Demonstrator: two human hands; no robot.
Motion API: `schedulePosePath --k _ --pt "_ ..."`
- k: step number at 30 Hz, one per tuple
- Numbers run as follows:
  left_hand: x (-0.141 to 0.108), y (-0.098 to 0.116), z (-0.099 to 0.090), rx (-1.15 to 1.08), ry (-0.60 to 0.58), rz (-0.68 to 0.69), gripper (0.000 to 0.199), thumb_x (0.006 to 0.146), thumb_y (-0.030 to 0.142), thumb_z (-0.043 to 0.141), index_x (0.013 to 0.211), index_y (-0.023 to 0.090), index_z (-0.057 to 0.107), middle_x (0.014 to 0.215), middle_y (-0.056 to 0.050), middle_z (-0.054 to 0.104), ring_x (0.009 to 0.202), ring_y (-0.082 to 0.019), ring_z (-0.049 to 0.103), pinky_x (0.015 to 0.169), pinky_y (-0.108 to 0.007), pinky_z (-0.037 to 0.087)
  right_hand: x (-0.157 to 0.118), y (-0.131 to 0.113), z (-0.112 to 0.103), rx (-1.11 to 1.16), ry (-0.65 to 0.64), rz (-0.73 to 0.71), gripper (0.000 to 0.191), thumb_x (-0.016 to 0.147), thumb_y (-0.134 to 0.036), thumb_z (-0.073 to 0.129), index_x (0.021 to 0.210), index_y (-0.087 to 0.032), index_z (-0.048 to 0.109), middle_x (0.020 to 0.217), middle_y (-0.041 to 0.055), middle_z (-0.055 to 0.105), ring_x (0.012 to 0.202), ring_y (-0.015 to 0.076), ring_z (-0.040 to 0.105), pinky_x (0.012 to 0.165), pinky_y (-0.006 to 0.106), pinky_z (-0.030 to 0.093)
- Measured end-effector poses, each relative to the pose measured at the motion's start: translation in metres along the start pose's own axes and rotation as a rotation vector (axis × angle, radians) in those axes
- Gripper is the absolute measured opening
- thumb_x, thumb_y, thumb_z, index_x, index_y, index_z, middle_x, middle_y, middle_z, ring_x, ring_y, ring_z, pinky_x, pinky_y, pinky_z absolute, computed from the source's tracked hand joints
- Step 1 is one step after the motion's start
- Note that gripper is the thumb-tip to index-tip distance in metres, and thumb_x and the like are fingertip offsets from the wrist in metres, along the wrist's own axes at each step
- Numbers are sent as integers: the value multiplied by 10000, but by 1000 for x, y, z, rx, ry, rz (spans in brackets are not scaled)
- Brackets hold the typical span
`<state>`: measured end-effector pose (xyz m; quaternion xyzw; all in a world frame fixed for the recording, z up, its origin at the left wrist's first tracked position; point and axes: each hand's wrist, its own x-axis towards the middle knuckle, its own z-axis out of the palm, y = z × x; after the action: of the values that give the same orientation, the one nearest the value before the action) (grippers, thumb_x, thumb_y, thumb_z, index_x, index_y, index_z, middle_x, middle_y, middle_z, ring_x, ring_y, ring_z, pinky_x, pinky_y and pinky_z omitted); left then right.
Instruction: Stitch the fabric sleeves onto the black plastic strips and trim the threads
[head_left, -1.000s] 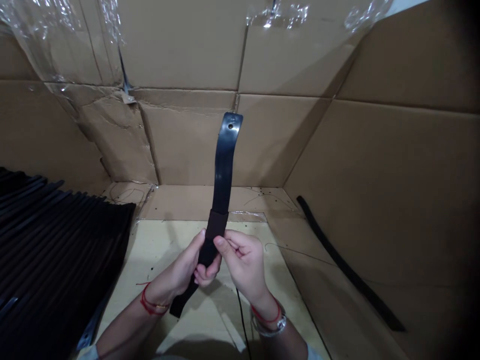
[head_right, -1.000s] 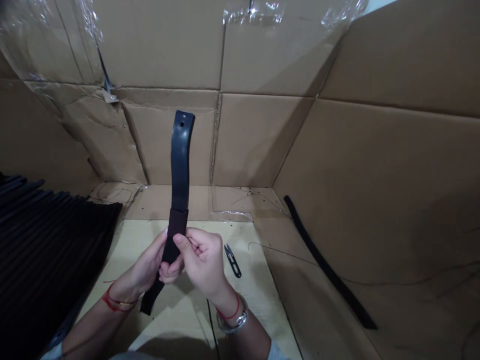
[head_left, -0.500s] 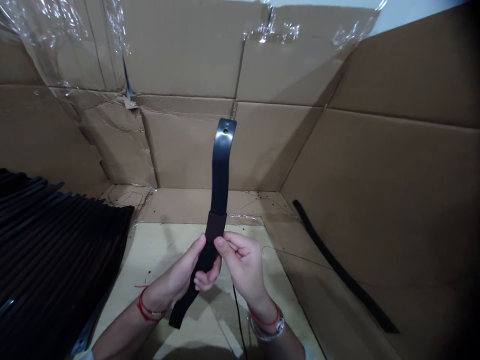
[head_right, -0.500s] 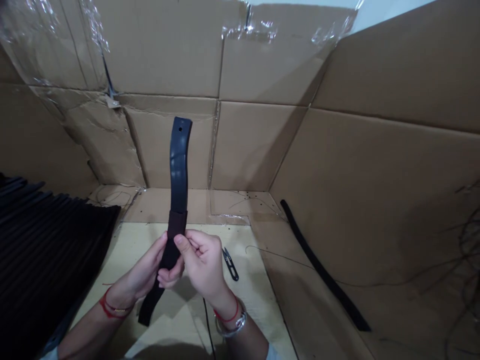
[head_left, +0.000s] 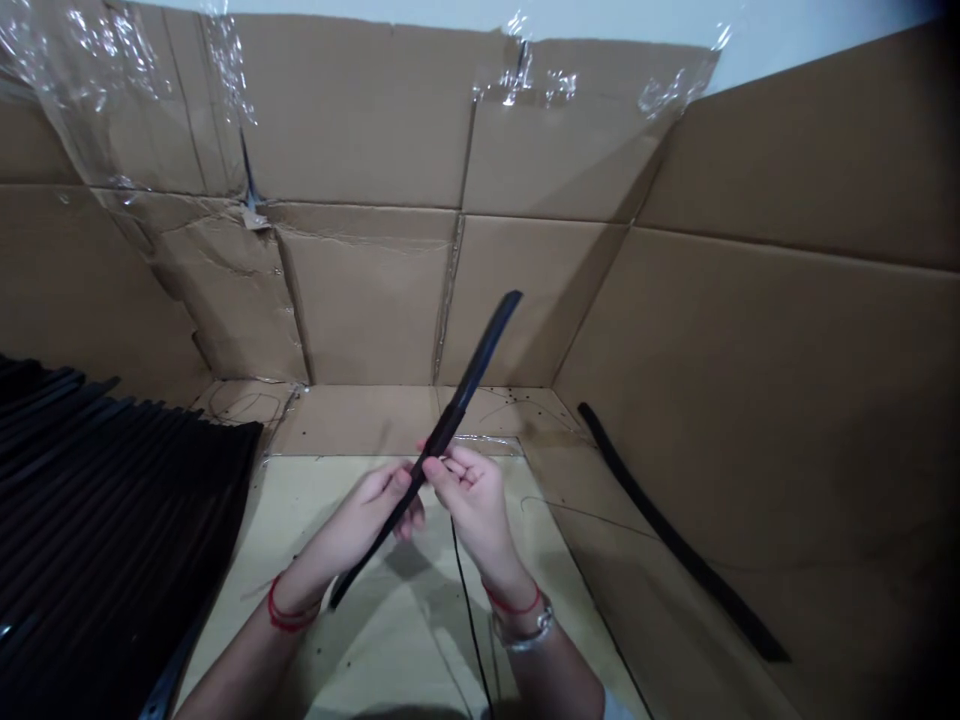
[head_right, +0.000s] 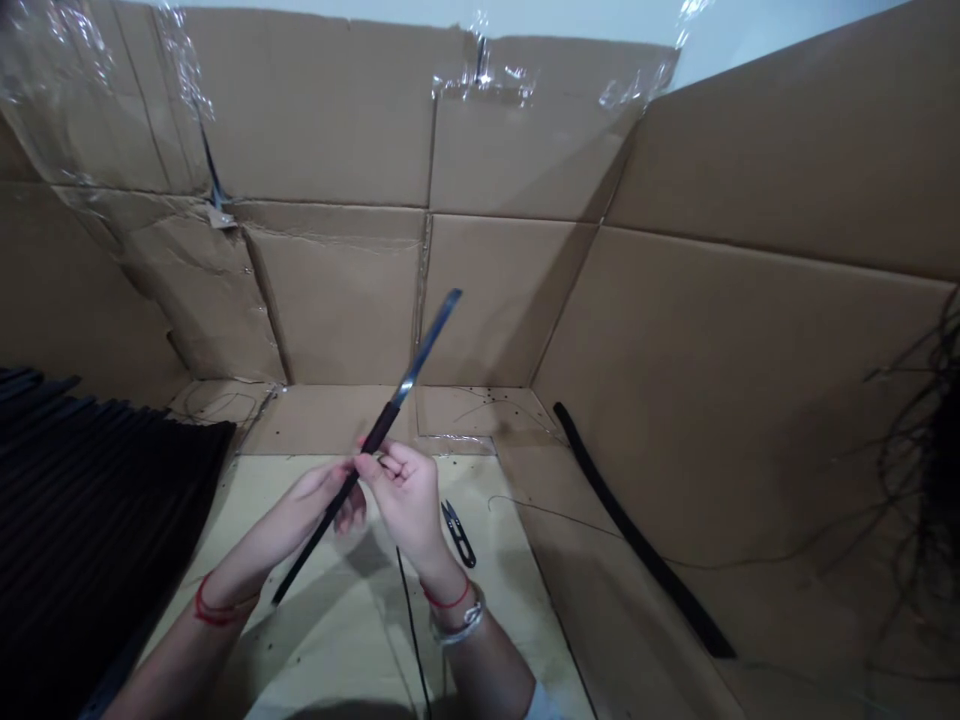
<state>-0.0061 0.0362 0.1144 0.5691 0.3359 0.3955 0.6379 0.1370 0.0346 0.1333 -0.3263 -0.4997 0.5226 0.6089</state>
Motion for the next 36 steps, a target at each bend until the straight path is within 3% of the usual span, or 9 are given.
schedulePosePath --k 3,8,13,17,22,26,31,34,36 --pt "1 1 -3 168 186 164 534 809 677 502 837 146 545 626 36 436 548 -75 365 504 -186 288 -2 2 5 7 139 -57 349 712 -440 777 891 -158 677 643 -6 594 522 92 495 499 203 407" --pt "-7 6 -1 23 -157 -91 562 818 720 405 800 167 502 571 61 361 456 -64 250 442 -203 205 -2 -3 0 -163 -145 -37 392 777 -493 700 641 -131 635 500 -20 494 435 76 383 428 212 313" --pt "-4 7 3 370 322 121 467 855 623 457 691 186 468 549 34 435 492 -90 368 475 -207 246 1 -3 -3 -169 -8 -59 408 757 -529 705 710 -125 674 488 -42 426 456 78 354 424 209 290" --pt "-5 5 2 131 -95 -25 551 878 675 314 814 168 518 482 69 375 403 -75 303 431 -207 239 0 -4 -3 -38 -214 26 417 677 -480 795 901 -139 711 566 -15 546 485 96 459 448 207 373" --pt "-7 4 2 311 112 124 427 856 589 504 837 165 543 640 25 468 584 -95 420 530 -196 321 2 -4 -3 -53 -51 -106 344 672 -463 798 771 -148 705 678 43 671 597 140 598 529 227 480" --pt "-5 6 -4 125 -428 -151 528 810 686 474 752 163 520 524 74 324 436 -59 247 432 -200 222 -3 -10 -4 -79 -285 -7 303 715 -436 774 719 -140 710 594 37 662 493 147 607 452 231 482" --pt "-10 8 -1 471 245 119 387 824 555 571 808 170 542 633 22 475 573 -99 433 528 -199 326 -8 -14 0 -50 -51 -128 329 733 -473 753 799 -151 736 661 49 665 601 158 613 522 239 491" --pt "-16 7 0 309 -147 -29 533 822 671 462 923 155 554 557 55 436 430 -79 361 432 -203 288 -10 -13 0 8 -264 0 412 665 -510 797 839 -139 750 621 30 618 562 136 570 494 222 453" --pt "-17 7 1 350 -189 -7 545 807 667 493 939 144 565 566 41 483 436 -86 396 448 -208 320 -11 -10 1 1 -208 7 419 668 -505 798 856 -134 746 602 16 585 520 112 518 459 208 410"
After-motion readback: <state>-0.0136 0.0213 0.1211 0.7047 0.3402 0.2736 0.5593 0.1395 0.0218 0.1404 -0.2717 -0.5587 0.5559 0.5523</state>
